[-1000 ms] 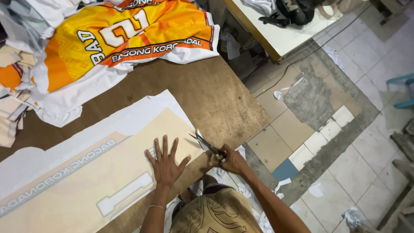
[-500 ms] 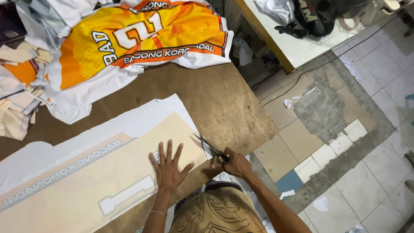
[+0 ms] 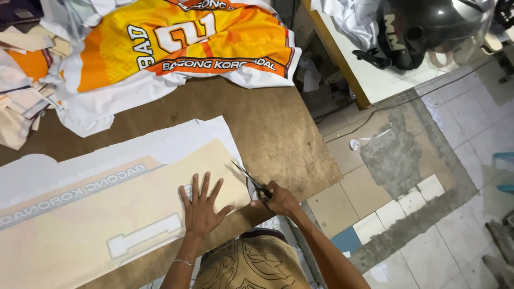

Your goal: The person uses scissors to cut a piece of white fabric that is laid over a sports jersey on a wooden table. They trim the edges of the fabric, remove the cut pieces, and then flip the jersey over to continue cutting the fabric on the other side.

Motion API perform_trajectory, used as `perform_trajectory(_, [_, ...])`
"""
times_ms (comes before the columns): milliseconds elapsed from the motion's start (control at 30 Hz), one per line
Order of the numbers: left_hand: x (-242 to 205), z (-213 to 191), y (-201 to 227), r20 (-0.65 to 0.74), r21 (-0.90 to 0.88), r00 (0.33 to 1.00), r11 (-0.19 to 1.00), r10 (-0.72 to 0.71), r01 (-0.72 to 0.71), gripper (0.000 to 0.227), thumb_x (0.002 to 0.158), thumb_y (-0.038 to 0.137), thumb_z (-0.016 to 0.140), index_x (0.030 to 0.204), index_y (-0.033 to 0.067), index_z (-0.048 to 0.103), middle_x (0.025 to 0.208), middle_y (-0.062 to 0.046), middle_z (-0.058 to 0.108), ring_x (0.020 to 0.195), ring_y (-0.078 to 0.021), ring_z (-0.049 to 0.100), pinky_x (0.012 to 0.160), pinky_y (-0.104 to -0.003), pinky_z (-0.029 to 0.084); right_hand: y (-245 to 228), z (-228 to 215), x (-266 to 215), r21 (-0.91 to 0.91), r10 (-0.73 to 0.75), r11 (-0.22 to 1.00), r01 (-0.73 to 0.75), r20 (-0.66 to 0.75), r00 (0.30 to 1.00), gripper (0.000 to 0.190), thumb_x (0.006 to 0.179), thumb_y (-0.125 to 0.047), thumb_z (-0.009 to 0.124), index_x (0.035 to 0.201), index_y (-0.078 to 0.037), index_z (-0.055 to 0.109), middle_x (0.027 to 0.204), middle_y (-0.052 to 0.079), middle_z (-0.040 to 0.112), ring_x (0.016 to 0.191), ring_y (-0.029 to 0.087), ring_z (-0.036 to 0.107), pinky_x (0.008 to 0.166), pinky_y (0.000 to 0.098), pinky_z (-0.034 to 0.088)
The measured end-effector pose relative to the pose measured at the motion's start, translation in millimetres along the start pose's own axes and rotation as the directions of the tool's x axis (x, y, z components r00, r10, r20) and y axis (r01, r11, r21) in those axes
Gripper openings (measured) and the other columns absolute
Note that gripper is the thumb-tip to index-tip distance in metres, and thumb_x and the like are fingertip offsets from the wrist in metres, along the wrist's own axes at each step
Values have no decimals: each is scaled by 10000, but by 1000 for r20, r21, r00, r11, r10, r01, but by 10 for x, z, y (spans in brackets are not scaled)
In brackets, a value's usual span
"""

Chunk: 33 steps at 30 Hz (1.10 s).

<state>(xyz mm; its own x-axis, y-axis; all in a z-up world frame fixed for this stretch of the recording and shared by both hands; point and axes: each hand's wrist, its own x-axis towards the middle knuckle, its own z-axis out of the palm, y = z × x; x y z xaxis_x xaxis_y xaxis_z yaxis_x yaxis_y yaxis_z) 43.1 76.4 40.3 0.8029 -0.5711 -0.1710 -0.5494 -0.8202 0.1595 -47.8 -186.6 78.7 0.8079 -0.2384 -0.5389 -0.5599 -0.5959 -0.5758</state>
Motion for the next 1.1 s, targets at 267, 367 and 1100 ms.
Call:
perform_trajectory(267, [1, -62, 18, 23, -52, 1000, 999, 16, -15, 897, 842, 887, 455, 1601, 455, 254, 1732, -36, 93, 1584, -373, -23, 1181, -745, -43, 13, 78, 251, 183, -93, 978, 97, -31, 995, 440, 828, -513, 818, 967, -137, 635, 667, 226, 666, 646, 364, 709, 679, 420, 547])
perform_trajectory(367, [122, 36, 58, -341, 43, 934, 994, 108, -100, 835, 931, 865, 142, 1609, 385, 230, 1744, -72, -24, 1587, -361, -79, 1162, -724, -58, -72, -11, 277, 105, 51, 993, -56, 47, 998, 616, 667, -678, 815, 979, -180, 630, 1004, 77, 767, 899, 225, 718, 722, 333, 507])
perform_trajectory(1100, [593, -137, 326, 43, -55, 969, 968, -243, 245, 1210, 781, 1008, 355, 1657, 240, 31, 1737, -50, 17, 1590, -291, -91, 1212, -662, -136, -504, -81, 979, 139, 69, 986, -90, 152, 986, 769, 669, -723, 863, 1084, -106, 669, 766, 165, 706, 714, 288, 731, 668, 369, 575])
